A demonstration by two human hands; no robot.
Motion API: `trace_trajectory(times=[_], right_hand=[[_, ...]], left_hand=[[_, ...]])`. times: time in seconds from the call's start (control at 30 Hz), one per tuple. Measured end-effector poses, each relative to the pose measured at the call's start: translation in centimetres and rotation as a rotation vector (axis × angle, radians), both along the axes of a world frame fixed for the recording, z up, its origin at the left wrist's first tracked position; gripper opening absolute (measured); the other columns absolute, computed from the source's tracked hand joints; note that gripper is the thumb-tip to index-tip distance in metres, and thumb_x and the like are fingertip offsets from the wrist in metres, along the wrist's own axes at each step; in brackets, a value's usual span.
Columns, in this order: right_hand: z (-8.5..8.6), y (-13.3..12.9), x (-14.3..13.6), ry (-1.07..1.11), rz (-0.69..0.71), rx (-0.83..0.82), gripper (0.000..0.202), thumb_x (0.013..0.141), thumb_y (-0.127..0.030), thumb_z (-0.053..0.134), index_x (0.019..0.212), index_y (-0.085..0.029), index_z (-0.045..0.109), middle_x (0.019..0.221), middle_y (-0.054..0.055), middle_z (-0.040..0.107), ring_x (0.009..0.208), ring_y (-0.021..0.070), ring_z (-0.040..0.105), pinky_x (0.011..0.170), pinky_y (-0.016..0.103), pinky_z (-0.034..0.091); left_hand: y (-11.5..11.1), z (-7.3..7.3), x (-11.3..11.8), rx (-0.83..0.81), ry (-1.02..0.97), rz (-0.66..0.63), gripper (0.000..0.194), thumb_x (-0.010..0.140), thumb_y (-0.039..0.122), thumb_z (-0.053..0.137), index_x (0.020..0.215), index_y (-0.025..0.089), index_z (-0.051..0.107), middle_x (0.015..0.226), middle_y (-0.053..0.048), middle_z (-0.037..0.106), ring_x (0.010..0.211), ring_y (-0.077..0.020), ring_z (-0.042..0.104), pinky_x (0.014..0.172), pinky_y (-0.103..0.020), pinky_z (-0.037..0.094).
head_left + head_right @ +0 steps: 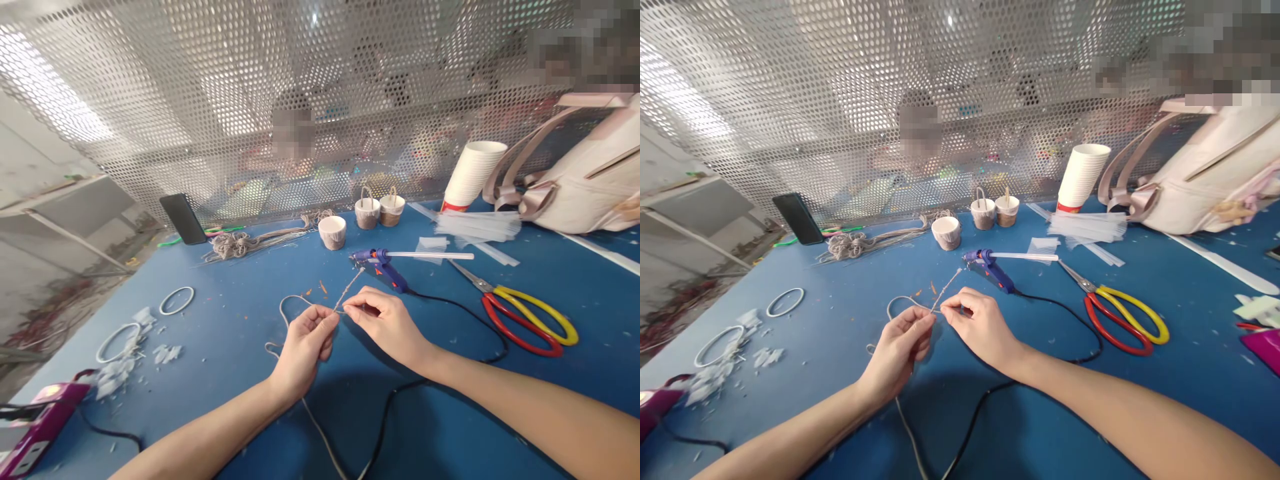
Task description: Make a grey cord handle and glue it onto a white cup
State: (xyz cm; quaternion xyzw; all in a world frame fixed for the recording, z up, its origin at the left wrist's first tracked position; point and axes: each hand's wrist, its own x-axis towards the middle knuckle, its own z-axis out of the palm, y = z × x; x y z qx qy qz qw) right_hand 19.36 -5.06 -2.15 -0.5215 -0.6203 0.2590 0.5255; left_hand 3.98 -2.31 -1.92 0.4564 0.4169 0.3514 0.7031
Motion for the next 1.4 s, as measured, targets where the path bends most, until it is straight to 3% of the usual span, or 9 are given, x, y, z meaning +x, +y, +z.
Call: trace_trajectory(times=[0.23, 0.53, 0.87, 1.13, 1.4], right_hand=[[-0.14, -0.03, 0.00, -0.013, 0.002, -0.002, 0.015, 0.083, -0.018, 0.056, 0.072, -0.018, 0.067, 0.067, 0.000, 0.061, 0.060, 0.0117, 0.055, 0.056, 0.022, 0.044], [-0.13, 0.05, 0.03, -0.004, -0.007, -0.011, 0.015, 0.083, -0.020, 0.056, 0.073, -0.019, 0.067, 0.068, 0.000, 0.061, 0.060, 0.0122, 0.055, 0.056, 0.023, 0.044], [-0.15, 0.03, 0.10, 0.006, -0.003, -0.034, 0.015, 0.083, -0.020, 0.056, 0.073, -0.019, 0.067, 0.069, 0.001, 0.061, 0.062, 0.0127, 0.056, 0.058, 0.024, 0.043], [-0.22, -0.01, 0.11, 0.007, 0.000, -0.024, 0.015, 0.083, -0.020, 0.055, 0.073, -0.019, 0.067, 0.069, 0.000, 0.062, 0.063, 0.0127, 0.057, 0.059, 0.024, 0.044], [-0.38, 0.08, 0.10, 0.011, 0.009, -0.030, 0.015, 0.083, -0.019, 0.056, 0.075, -0.018, 0.068, 0.071, 0.000, 0.062, 0.064, 0.0123, 0.057, 0.059, 0.023, 0.045]], left_hand=[[-0.01, 0.11, 0.22, 0.017, 0.003, 0.010, 0.032, 0.071, 0.041, 0.070, 0.066, 0.015, 0.052, 0.048, 0.010, 0.031, 0.043, -0.0035, 0.023, 0.039, -0.017, 0.019], [-0.05, -0.19, -0.09, 0.015, 0.009, -0.046, 0.032, 0.076, 0.044, 0.064, 0.076, 0.013, 0.058, 0.051, 0.008, 0.034, 0.045, -0.0038, 0.026, 0.040, -0.016, 0.019], [0.18, -0.23, -0.02, 0.051, 0.009, -0.026, 0.033, 0.074, 0.041, 0.069, 0.074, 0.019, 0.045, 0.045, 0.012, 0.033, 0.038, -0.0021, 0.023, 0.037, -0.015, 0.018], [-0.04, -0.48, -0.17, 0.080, 0.027, -0.051, 0.028, 0.080, 0.041, 0.062, 0.074, 0.017, 0.048, 0.053, 0.007, 0.043, 0.043, -0.0029, 0.029, 0.040, -0.016, 0.021], [0.12, -0.40, -0.07, 0.074, -0.003, -0.019, 0.030, 0.077, 0.042, 0.065, 0.071, 0.015, 0.051, 0.059, 0.004, 0.048, 0.046, -0.0029, 0.031, 0.043, -0.017, 0.023]])
